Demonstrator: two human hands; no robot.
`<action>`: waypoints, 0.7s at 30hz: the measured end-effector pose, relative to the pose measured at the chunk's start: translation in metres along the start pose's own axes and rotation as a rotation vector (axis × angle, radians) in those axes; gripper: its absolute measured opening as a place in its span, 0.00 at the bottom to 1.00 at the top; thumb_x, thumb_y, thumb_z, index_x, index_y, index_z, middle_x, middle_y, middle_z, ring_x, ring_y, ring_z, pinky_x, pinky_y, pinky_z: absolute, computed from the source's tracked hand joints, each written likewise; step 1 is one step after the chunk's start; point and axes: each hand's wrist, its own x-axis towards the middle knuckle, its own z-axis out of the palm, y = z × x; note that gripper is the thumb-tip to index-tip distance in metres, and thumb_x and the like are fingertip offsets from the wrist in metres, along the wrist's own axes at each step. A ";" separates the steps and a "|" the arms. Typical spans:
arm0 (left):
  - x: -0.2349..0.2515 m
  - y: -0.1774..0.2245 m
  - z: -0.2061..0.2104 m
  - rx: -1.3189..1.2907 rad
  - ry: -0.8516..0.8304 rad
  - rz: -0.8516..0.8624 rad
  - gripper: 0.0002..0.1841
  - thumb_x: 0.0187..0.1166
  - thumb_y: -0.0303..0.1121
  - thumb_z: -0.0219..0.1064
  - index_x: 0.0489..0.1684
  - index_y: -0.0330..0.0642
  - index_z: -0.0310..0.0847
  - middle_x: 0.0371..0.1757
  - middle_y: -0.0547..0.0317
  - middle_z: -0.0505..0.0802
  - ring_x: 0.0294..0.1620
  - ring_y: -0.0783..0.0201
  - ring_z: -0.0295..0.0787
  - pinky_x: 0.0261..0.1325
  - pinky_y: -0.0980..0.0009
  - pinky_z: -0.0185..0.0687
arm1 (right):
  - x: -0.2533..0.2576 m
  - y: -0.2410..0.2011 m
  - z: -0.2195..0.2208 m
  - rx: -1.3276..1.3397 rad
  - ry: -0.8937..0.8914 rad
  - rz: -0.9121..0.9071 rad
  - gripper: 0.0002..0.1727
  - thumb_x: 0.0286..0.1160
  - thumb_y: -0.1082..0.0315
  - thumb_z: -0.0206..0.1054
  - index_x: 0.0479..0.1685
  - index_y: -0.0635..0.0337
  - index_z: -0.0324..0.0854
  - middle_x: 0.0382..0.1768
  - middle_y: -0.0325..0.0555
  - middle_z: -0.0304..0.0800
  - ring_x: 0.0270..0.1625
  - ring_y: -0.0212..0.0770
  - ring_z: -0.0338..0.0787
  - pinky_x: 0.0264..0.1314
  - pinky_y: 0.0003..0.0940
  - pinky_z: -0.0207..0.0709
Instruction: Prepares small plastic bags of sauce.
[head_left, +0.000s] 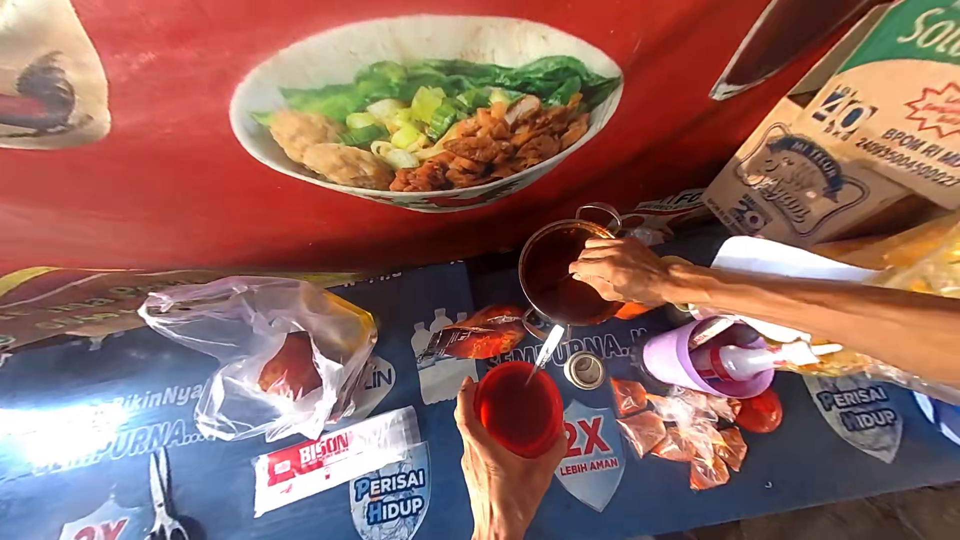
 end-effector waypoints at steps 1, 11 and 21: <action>0.000 0.000 0.000 0.002 0.003 0.004 0.70 0.35 0.52 0.90 0.87 0.33 0.48 0.70 0.34 0.82 0.67 0.55 0.86 0.62 0.60 0.87 | 0.002 0.001 -0.002 0.005 -0.015 -0.001 0.08 0.73 0.71 0.66 0.37 0.61 0.92 0.32 0.47 0.91 0.43 0.50 0.92 0.41 0.47 0.84; 0.001 -0.001 0.000 0.000 -0.009 0.011 0.71 0.34 0.53 0.90 0.88 0.34 0.48 0.70 0.34 0.82 0.67 0.54 0.86 0.61 0.59 0.88 | 0.018 0.011 -0.031 0.044 -0.007 0.509 0.16 0.85 0.63 0.60 0.47 0.61 0.93 0.36 0.59 0.94 0.43 0.63 0.93 0.46 0.66 0.79; 0.001 0.001 0.003 0.005 -0.001 0.012 0.71 0.33 0.52 0.91 0.87 0.33 0.49 0.70 0.33 0.82 0.66 0.52 0.87 0.58 0.58 0.89 | 0.041 0.025 0.006 0.413 -0.115 0.901 0.15 0.84 0.63 0.63 0.39 0.63 0.93 0.39 0.55 0.96 0.45 0.56 0.94 0.56 0.66 0.79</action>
